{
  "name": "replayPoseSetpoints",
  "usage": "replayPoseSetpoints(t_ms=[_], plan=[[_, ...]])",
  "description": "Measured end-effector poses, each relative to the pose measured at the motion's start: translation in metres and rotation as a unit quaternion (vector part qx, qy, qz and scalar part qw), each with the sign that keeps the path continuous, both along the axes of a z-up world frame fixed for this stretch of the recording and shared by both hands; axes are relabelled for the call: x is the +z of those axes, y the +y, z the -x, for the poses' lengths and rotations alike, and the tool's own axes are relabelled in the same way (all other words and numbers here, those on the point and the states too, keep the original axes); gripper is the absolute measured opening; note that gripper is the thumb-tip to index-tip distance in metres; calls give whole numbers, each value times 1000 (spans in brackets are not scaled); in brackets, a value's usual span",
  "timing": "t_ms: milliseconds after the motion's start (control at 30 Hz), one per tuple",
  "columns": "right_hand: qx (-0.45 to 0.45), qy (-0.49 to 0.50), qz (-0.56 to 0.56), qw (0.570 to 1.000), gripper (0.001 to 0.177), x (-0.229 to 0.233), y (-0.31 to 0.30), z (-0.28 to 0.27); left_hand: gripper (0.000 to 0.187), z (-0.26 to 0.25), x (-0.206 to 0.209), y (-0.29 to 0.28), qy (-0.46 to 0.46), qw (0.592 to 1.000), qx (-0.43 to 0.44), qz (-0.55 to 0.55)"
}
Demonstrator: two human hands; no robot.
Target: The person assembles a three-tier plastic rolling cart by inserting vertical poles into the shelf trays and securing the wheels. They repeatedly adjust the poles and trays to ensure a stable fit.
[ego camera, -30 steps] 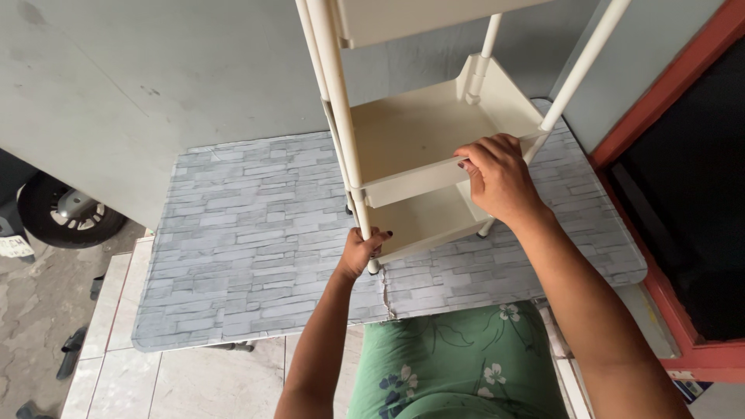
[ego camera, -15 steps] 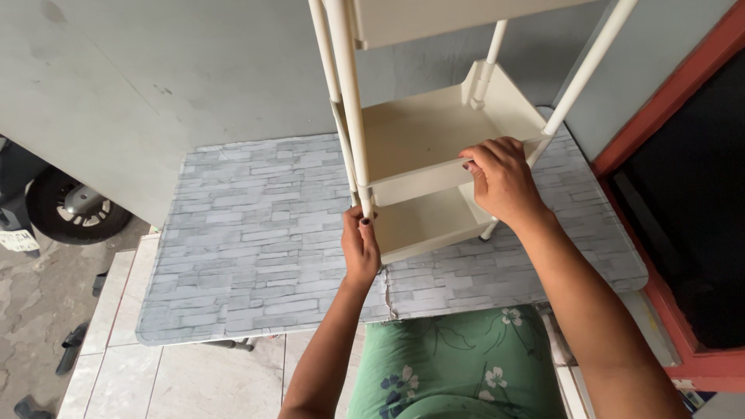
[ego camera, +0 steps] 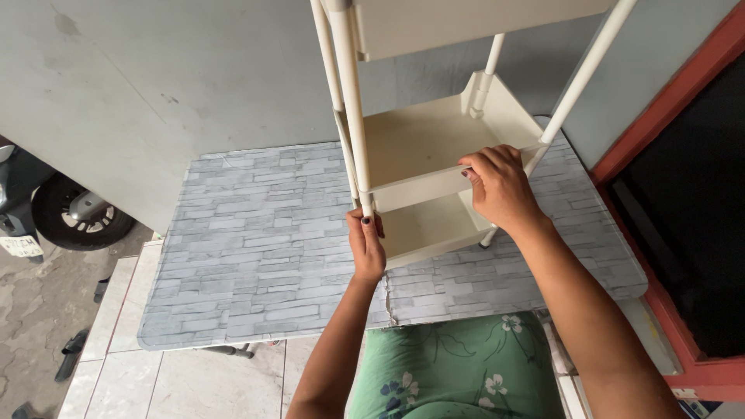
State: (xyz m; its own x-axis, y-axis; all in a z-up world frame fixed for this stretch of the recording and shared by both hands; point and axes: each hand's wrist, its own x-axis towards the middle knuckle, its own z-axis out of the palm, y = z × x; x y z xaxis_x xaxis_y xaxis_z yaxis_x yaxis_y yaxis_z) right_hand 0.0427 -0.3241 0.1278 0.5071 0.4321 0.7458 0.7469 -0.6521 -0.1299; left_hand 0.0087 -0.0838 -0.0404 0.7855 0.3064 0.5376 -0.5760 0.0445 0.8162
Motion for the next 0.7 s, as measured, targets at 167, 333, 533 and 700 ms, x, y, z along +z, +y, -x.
replayPoseSetpoints(t_ms=[167,333,533,700], plan=[[47,4,4,999,18,3,-8,-17,33,14,12,12,13,996,10,-93],[38,52,8,998,23,8,-22,-25,23,23,45,34,-91,958,139,-234],[-80,-15,31,996,27,8,-23,-3,46,3,112,72,-122,892,140,-411],[-44,69,3,997,39,15,-32,-3,61,-7,150,86,-119,844,78,-516]])
